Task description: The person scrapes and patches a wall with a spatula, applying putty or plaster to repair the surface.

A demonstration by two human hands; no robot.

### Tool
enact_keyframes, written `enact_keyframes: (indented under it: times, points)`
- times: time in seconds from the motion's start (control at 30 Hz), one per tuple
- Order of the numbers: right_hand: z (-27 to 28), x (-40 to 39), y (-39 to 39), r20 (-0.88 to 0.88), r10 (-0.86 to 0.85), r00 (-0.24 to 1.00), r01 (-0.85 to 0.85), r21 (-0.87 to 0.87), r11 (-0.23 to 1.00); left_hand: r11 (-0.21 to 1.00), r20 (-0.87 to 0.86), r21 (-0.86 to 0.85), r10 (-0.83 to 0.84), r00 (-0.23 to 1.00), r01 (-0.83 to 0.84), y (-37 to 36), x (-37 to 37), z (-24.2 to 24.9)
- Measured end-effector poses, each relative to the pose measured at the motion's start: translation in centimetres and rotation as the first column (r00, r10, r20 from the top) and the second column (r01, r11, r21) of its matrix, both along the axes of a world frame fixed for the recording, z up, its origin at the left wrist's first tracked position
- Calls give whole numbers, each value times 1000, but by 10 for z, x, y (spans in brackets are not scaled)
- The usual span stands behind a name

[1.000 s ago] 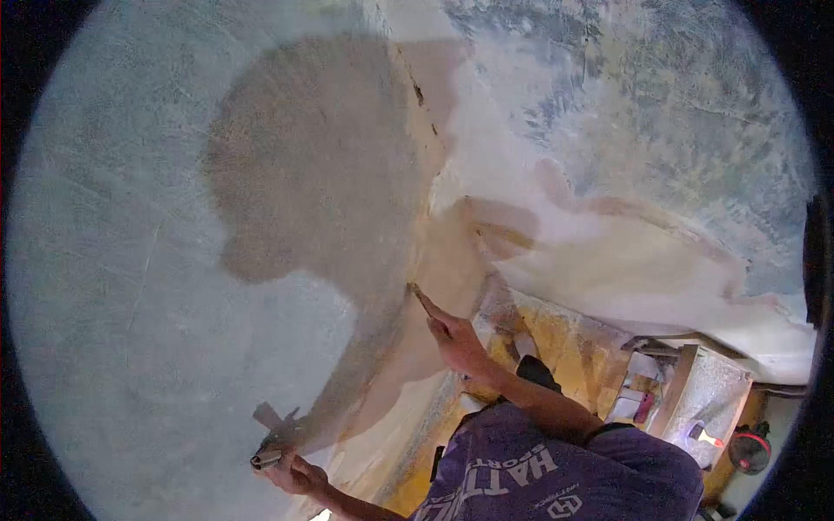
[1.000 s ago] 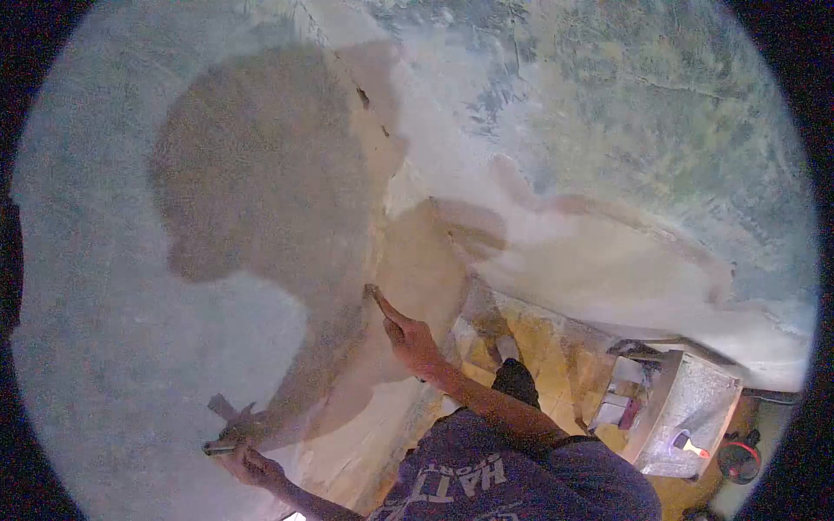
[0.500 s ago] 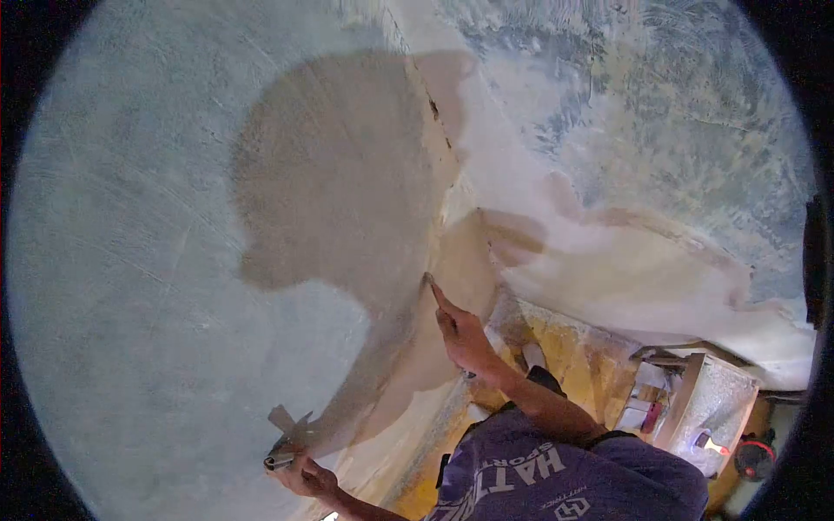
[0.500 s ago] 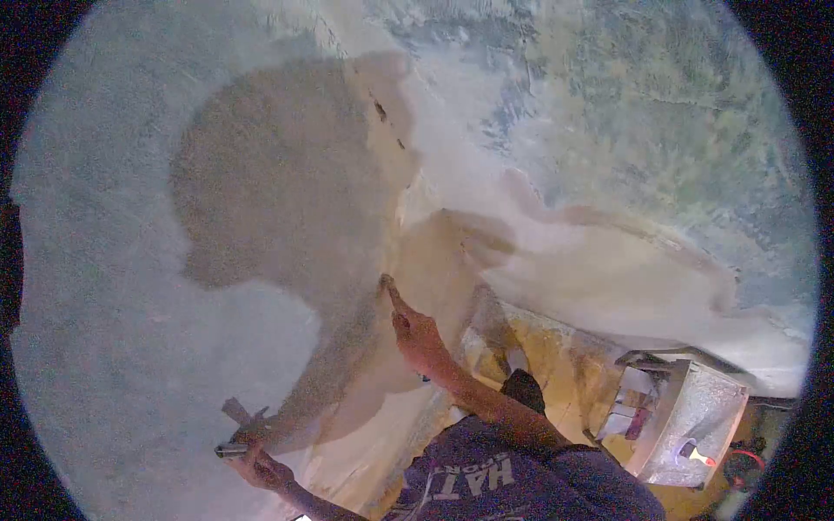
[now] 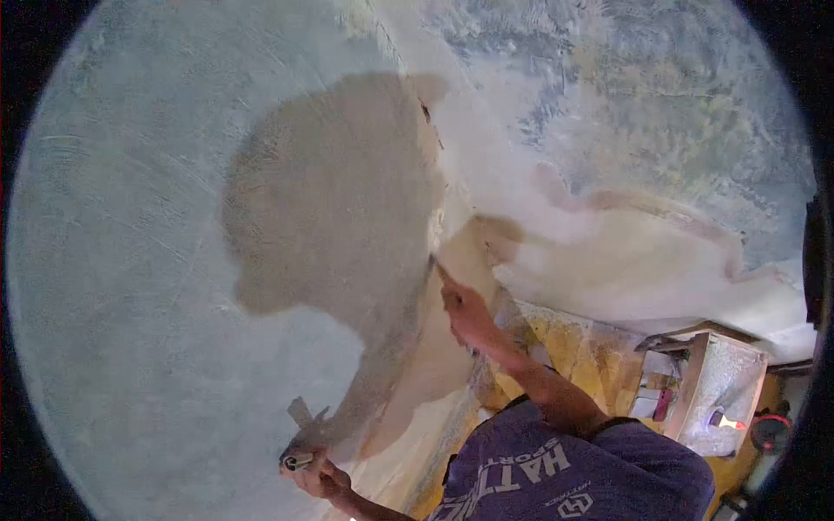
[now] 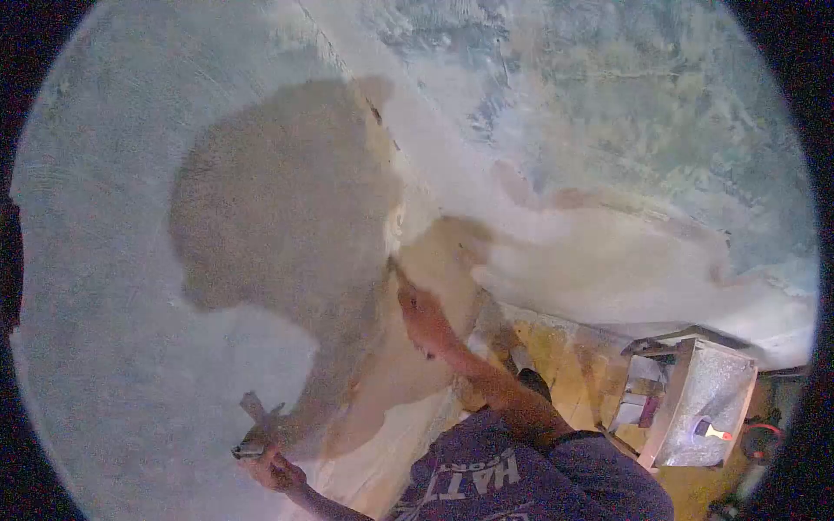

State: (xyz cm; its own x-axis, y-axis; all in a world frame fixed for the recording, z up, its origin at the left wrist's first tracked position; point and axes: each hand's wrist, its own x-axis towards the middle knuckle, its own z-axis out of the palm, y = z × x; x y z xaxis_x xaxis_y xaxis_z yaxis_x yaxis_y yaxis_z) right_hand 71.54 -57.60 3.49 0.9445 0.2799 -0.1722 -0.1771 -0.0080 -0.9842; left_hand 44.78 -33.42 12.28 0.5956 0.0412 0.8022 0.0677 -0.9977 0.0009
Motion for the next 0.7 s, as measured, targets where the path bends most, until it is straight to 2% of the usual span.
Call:
enact_keyframes:
  times: [0.07,0.13,0.23,0.27,0.37,0.47,0.53,0.6,0.67,0.7]
  points:
    - [22,-26,2,76,37,996,-36,-13,999,990,2,-126,-61,998,61,-3,-1,0]
    - [-15,2,5,28,-7,1000,9,-43,999,993,-9,-105,-48,999,47,1,-4,-5]
    - [-22,9,-3,-65,21,998,-23,-19,1000,995,-4,-94,-43,999,42,2,-12,-7]
    - [-12,11,-5,-82,41,996,-41,3,999,994,17,-91,-51,999,52,4,-8,-7]
    - [21,-21,-7,31,114,993,-114,0,993,974,37,-168,-148,988,152,6,-5,-10]
    - [-12,14,-6,-45,-18,999,21,78,997,978,40,-177,-108,993,114,0,-5,-8]
    - [-17,7,-5,-152,37,988,-46,-55,997,978,55,-166,-115,992,123,2,-10,-12]
    - [-13,8,-4,-145,59,988,-75,-107,991,975,59,-154,-152,987,160,2,0,-6]
    - [-15,4,-5,-77,52,996,-58,-71,996,966,15,-155,-205,979,205,1,0,0]
    - [-17,3,-6,-56,41,998,-44,-45,998,976,37,-147,-157,987,161,5,-6,-10]
